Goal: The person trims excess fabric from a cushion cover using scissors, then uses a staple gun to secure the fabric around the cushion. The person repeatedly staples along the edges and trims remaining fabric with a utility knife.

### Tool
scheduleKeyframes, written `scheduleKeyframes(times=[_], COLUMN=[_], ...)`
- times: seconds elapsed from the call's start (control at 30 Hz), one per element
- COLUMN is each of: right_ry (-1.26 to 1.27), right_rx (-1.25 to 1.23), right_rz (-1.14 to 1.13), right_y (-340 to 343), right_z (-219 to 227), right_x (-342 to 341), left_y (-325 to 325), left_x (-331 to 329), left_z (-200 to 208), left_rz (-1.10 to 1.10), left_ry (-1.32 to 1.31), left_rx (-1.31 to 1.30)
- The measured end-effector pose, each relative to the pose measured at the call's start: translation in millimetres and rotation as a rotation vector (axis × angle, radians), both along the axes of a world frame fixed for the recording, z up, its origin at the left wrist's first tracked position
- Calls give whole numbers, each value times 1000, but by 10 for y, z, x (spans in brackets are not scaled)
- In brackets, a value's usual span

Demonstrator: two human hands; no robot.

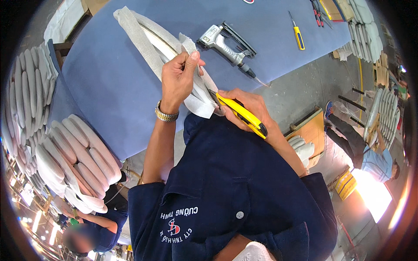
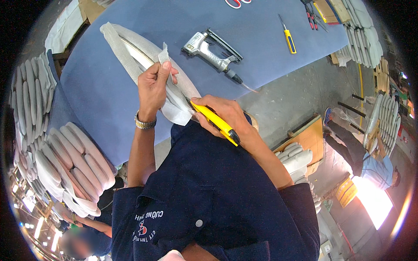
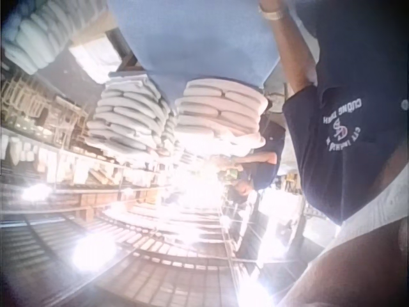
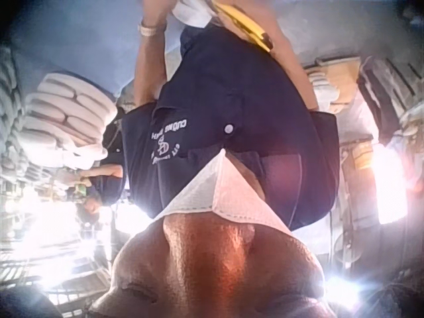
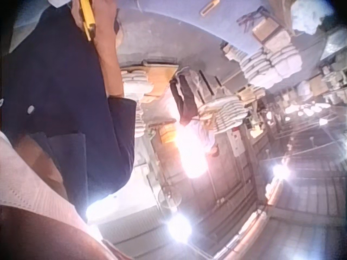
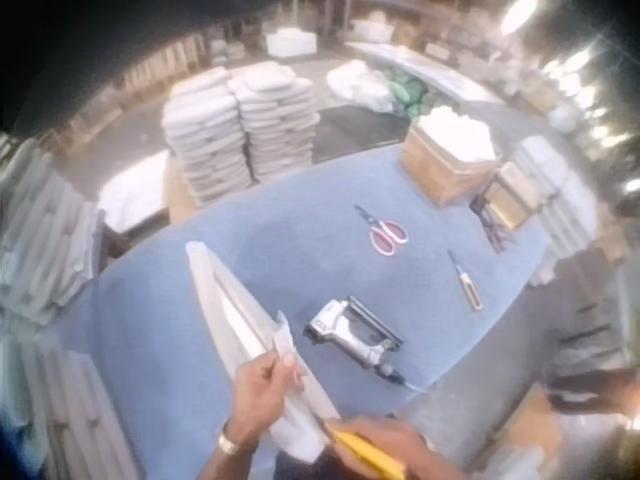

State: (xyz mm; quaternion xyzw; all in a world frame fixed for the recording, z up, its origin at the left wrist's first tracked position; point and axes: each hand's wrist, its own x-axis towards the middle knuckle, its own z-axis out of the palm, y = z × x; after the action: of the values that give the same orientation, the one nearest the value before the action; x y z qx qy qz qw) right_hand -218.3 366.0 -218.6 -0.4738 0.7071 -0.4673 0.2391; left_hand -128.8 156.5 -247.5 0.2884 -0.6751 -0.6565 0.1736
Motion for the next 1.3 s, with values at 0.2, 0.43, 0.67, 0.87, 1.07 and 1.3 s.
scheduleKeyframes(times=[0.2, 0.43, 0.67, 0.87, 1.07, 1.3], right_ry=[-214, -34, -40, -13, -10, -22], right_rx=[78, -96, -110, -140, -91, -33], right_rz=[7, -121, -83, -88, -44, -39], right_y=[150, -145, -280, -304, -249, -132], right_z=[74, 166, 13, -54, -62, -33], right_x=[58, -39, -16, 25, 11, 65], left_y=[-15, 0, 15, 21, 38, 51], left_x=[39, 26, 4, -13, -34, -86], left_z=[-23, -31, -6, -4, 44, 68], left_rz=[64, 246, 293, 300, 313, 387], left_ry=[66, 115, 94, 88, 44, 4], left_rx=[84, 132, 69, 61, 55, 97])
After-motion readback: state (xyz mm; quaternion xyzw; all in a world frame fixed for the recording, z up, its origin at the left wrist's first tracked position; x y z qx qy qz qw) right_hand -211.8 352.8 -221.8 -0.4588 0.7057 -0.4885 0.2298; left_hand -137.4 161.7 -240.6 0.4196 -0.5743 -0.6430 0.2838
